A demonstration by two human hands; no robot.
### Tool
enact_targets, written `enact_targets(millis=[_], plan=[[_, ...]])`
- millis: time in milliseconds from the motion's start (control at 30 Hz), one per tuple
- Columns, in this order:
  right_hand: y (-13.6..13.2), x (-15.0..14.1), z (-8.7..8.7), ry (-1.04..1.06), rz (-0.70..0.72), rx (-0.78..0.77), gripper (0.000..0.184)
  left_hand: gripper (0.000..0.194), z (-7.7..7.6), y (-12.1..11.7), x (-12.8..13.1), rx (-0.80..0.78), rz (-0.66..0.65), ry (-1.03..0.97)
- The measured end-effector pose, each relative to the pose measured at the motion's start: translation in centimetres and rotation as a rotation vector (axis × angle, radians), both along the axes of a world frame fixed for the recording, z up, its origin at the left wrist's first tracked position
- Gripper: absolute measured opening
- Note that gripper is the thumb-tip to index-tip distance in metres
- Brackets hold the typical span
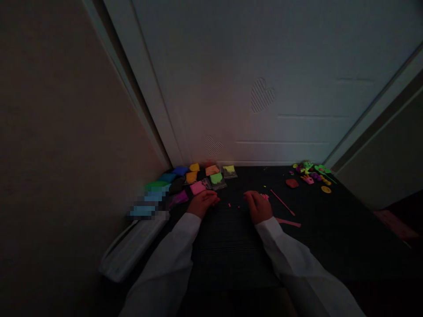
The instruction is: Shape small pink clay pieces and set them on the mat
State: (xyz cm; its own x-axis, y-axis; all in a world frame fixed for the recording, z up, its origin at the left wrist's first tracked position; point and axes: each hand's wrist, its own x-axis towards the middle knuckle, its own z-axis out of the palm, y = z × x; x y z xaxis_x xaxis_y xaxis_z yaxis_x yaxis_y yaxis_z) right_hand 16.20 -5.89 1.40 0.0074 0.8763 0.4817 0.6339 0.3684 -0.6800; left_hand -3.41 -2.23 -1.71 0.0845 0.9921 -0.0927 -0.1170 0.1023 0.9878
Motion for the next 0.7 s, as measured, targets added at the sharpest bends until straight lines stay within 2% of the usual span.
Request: enact_targets(millis=[100, 200, 367, 533, 700], plan=[[-0.1, 0.1, 0.0, -0.025, -0.038, -0.036, 0.029, 0.028, 0.3, -0.1, 0.0, 0.028, 0.025, 0.057], [0.0, 0.1, -0.1, -0.054, -0.062, -0.023, 0.027, 0.023, 0.5, -0.5, 0.1, 0.140, 0.027, 0.268], [0.4, 0.0, -0.7, -0.063, 0.037, 0.027, 0.019, 0.016, 0.5, -1.4, 0.7, 0.393, -0.023, 0.587], [0.3, -0.2, -1.0, -0.109, 0.156, 0.012, 0.019, 0.014, 0.1, -1.3, 0.8, 0.527, -0.117, 0.713], [0.1, -0.4, -0.9, -0.153, 0.099, -0.044, 0.021, 0.012, 0.2, -1.1, 0.6, 0.548, -0.156, 0.739]])
